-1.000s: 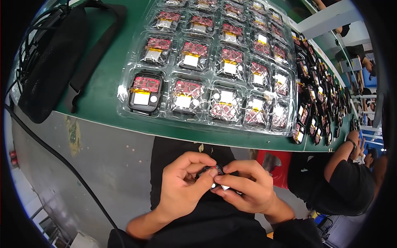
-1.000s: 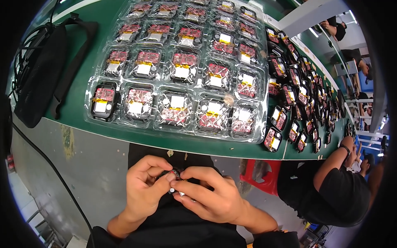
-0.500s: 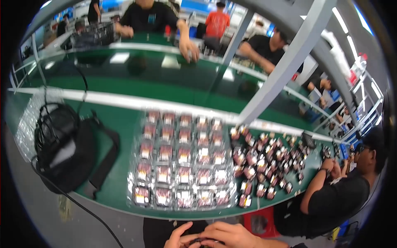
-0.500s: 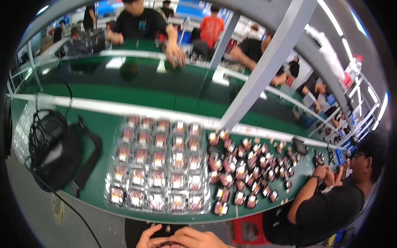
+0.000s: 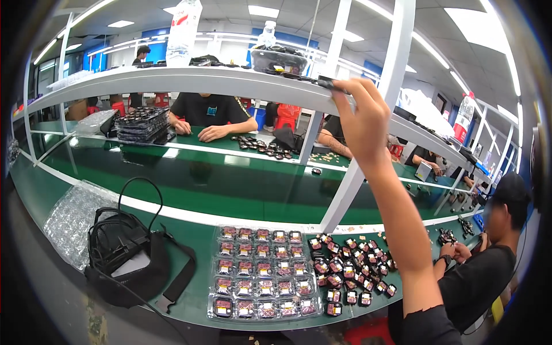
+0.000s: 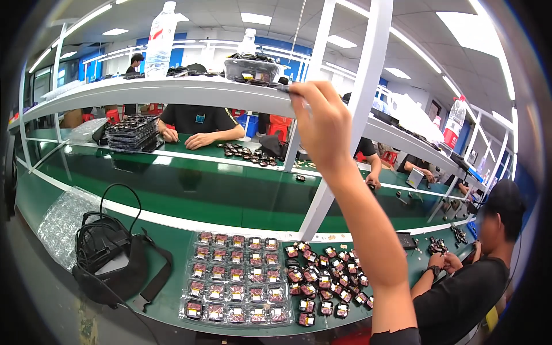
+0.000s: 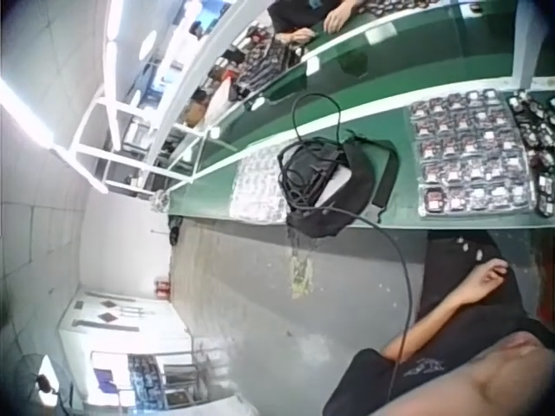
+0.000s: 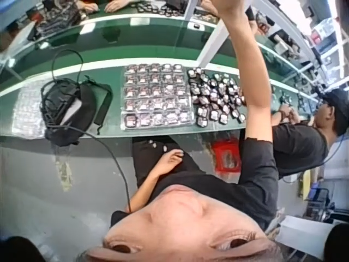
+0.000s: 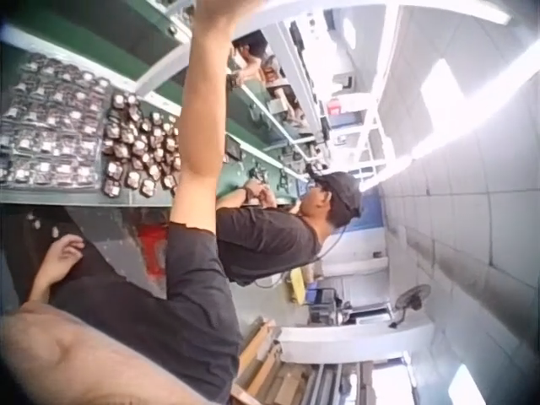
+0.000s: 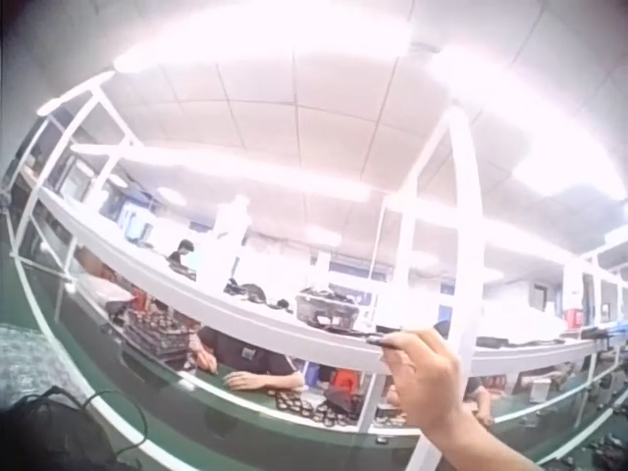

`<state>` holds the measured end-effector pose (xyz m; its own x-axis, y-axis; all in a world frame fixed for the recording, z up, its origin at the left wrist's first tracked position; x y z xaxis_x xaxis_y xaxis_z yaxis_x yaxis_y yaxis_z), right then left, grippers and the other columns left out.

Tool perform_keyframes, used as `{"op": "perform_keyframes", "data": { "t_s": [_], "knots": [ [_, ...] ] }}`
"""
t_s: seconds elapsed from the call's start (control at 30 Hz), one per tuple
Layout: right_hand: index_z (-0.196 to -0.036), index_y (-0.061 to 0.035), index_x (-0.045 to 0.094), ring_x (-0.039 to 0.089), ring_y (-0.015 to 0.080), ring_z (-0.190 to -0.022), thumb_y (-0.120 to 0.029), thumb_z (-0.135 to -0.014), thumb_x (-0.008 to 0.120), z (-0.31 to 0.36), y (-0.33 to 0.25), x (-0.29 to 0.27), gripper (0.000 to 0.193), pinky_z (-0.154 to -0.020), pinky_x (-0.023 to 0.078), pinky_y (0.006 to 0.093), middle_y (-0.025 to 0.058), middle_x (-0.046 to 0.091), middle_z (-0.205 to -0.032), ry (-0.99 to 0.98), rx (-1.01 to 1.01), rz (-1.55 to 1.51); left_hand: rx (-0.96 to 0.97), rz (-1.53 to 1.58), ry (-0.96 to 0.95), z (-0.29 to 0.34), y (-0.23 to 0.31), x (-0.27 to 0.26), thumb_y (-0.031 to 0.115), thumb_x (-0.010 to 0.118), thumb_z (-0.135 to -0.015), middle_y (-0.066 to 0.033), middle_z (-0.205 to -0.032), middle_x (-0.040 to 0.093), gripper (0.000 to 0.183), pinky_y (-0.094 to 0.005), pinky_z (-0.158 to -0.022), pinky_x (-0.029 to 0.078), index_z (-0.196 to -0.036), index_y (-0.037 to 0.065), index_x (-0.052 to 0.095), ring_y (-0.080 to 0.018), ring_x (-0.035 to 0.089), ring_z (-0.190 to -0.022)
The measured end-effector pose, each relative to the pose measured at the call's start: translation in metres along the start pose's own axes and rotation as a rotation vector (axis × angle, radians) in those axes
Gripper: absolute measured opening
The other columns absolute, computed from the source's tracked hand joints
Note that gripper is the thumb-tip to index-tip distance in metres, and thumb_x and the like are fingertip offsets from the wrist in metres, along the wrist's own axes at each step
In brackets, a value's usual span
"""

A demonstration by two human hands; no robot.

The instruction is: The worker is using tweezers to connect ribbon cables and internal components inside the housing of several smartwatches on an assembly line.

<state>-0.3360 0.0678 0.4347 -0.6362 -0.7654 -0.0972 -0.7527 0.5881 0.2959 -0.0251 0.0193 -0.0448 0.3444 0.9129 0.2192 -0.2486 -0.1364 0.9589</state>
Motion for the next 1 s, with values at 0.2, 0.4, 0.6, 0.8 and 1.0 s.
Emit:
{"op": "perform_keyframes", "data": {
  "t_s": [0.2,0.4,0.6,0.8,1.0],
  "knots": [
    [-0.100,-0.0042,0.072,0.067,0.0336,-0.085,-0.006,-0.086,0.068,-0.004,0.051,0.073,0.015,-0.077,0.054,0.0403,0.0105,0.069,-0.097,-0.219,0.122,0.009,0.018,-0.018,0.022,-0.002,-0.004,0.001,0.002,0.063,-0.092,-0.0075,-0.111,0.067,0.038,-0.0248,-0.083,0.052,-0.129,0.001,0.057,-0.0112,0.064,-0.094],
    [-0.106,-0.0007,0.073,0.068,0.0349,-0.094,-0.008,-0.089,0.066,-0.018,0.061,0.086,0.020,-0.083,0.052,0.0396,0.0167,0.072,-0.101,-0.358,0.110,-0.031,-0.013,0.098,0.039,0.005,-0.011,-0.006,0.001,0.061,-0.092,-0.0069,-0.110,0.066,0.039,-0.0243,-0.083,0.052,-0.131,0.001,0.055,-0.0117,0.064,-0.094],
    [-0.118,-0.0007,0.067,0.066,0.0389,-0.103,-0.011,-0.095,0.057,-0.003,0.061,0.068,0.027,-0.090,0.051,0.0405,0.0232,0.070,-0.107,-0.362,0.130,-0.007,0.001,0.066,0.011,-0.004,-0.013,-0.001,0.003,0.062,-0.093,-0.0060,-0.108,0.067,0.036,-0.0235,-0.081,0.052,-0.129,0.002,0.056,-0.0097,0.063,-0.091],
    [-0.113,-0.0007,0.066,0.067,0.0370,-0.098,-0.003,-0.086,0.063,0.057,-0.003,0.010,0.027,-0.086,0.053,0.0446,0.0196,0.069,-0.105,-0.472,0.367,-0.253,0.015,-0.011,0.072,0.002,-0.005,-0.002,0.006,0.064,-0.095,-0.0060,-0.106,0.068,0.033,-0.0231,-0.078,0.052,-0.127,0.003,0.059,-0.0088,0.063,-0.088],
    [-0.112,-0.0051,0.067,0.069,0.0307,-0.092,-0.005,-0.082,0.071,0.165,-0.083,-0.077,0.030,-0.071,0.058,0.0364,0.0134,0.067,-0.110,-0.845,0.377,-0.177,-0.002,-0.036,0.013,-0.006,-0.009,0.001,0.007,0.064,-0.095,-0.0066,-0.105,0.069,0.031,-0.0237,-0.076,0.051,-0.126,0.003,0.060,-0.0095,0.062,-0.085]
  ]
}}
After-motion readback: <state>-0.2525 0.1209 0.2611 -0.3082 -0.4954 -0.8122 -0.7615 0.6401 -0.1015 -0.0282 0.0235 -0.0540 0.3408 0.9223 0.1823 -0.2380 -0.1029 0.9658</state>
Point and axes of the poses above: each hand's wrist, its own z-axis away from the middle knuckle, its own x-axis out of the palm, y = z × x, the point moved 3 cm from there along -z, towards the middle knuckle
